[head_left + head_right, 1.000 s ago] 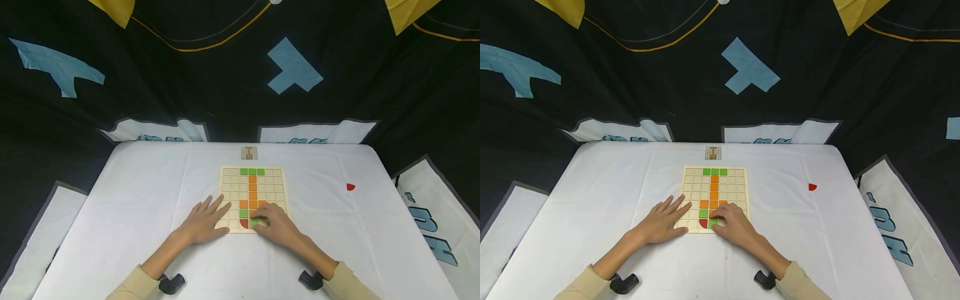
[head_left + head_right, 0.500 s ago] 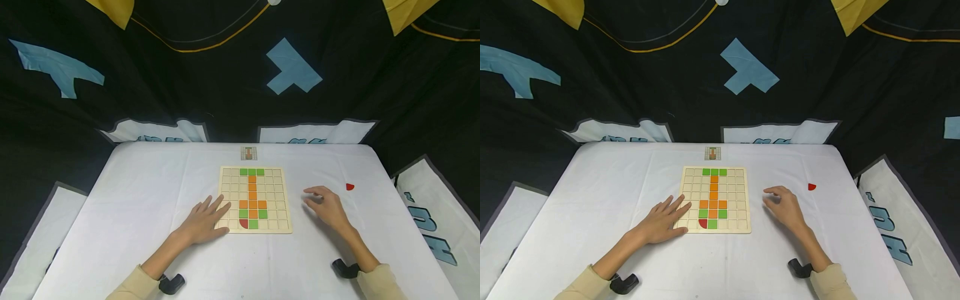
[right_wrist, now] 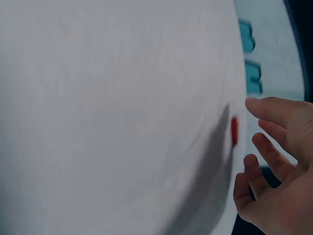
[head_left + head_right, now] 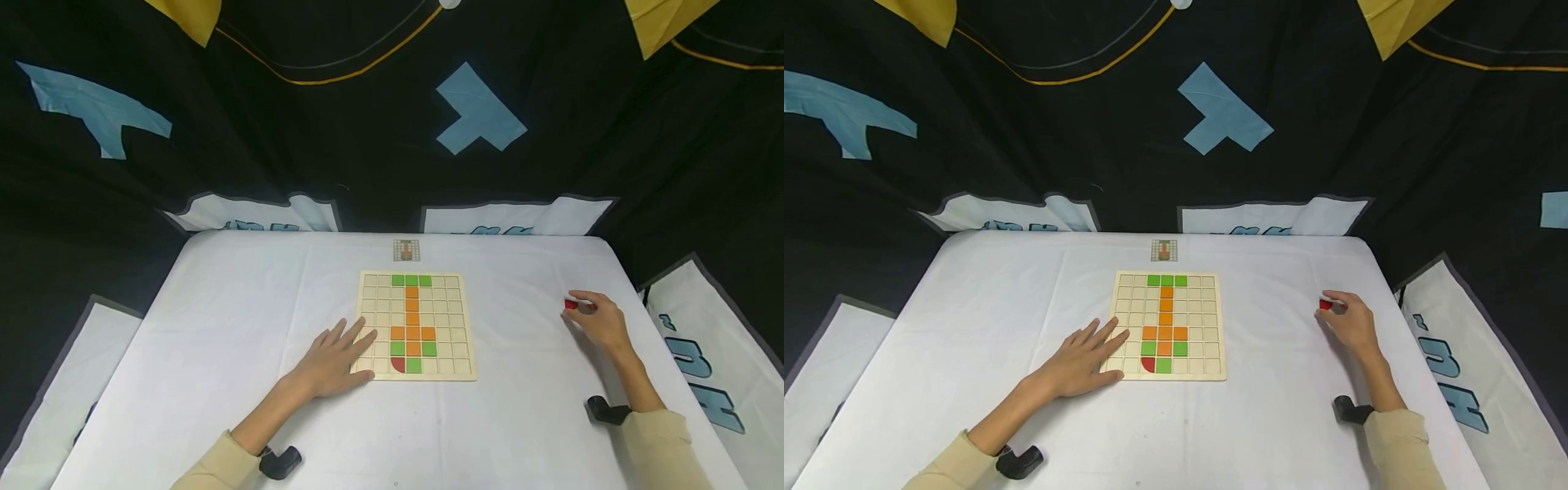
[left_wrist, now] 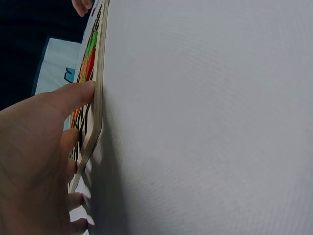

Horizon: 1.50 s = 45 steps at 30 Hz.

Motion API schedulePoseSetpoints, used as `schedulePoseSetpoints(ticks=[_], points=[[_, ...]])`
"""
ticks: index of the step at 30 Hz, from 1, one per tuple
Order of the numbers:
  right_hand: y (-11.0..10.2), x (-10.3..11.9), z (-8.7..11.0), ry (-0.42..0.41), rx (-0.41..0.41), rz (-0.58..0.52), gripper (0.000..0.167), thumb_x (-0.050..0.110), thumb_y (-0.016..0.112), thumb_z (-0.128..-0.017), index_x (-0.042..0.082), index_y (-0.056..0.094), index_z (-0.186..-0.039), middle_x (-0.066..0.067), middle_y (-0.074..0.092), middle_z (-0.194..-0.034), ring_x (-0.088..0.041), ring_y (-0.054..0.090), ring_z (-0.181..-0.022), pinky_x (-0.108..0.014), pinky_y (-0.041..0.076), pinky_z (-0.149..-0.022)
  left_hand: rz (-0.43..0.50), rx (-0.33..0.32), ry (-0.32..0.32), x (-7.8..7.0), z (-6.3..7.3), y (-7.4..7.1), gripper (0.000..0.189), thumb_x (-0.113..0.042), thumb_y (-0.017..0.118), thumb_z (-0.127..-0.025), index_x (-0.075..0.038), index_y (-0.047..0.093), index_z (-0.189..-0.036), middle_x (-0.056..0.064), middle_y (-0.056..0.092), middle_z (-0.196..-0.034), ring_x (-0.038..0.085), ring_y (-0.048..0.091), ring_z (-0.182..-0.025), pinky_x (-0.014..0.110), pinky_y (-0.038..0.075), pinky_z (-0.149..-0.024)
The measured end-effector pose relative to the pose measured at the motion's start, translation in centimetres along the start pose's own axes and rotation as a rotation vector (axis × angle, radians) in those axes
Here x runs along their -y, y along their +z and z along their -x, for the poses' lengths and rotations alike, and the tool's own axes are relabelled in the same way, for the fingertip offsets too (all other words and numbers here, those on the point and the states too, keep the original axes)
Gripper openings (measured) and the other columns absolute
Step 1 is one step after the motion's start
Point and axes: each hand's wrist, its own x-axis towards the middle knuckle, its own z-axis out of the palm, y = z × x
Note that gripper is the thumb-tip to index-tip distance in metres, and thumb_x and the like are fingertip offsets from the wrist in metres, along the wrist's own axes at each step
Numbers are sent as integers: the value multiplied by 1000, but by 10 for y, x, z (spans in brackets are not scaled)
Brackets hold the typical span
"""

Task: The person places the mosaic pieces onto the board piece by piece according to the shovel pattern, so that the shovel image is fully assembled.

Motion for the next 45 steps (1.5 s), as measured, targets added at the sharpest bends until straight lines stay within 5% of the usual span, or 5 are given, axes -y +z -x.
schedulePoseSetpoints(ticks=[3,6,27,34,45], points=[[-1,-12,-4,40,25,14,46,10,67,-95,-9,55,-135,-34,47,-138,-51,49,-122,-58,46,-96,1,1,0,0,0,0,73,-54,55,-97,-19,33,-158,11,17,-165,43,10,-149,62,16,-114],[0,-19,-7,59,38,17,46,9,65,-95,-10,53,-136,-34,47,-138,-50,47,-124,-60,42,-100,1,3,0,0,0,0,73,-54,55,-97,-19,33,-158,11,17,-165,43,10,-149,62,16,-114],[0,-25,-11,-4,56,56,35,15,65,-97,-9,64,-122,-33,53,-128,-49,50,-113,-63,44,-95,3,3,-8,0,-1,1,73,-53,55,-97,-19,32,-158,11,16,-165,42,9,-149,62,15,-115],[9,-10,-3,-127,49,21,33,15,71,-94,-8,68,-117,-33,60,-122,-50,51,-116,-65,41,-95,2,2,-11,-1,-1,0,73,-53,56,-97,-19,33,-158,11,16,-165,42,9,-149,62,15,-115],[45,45,10,-338,99,-48,27,6,78,-87,-1,74,-112,-18,70,-111,-39,57,-110,-59,45,-93,3,-4,0,-1,1,-1,73,-53,56,-97,-19,34,-158,12,18,-165,43,11,-149,63,17,-114]])
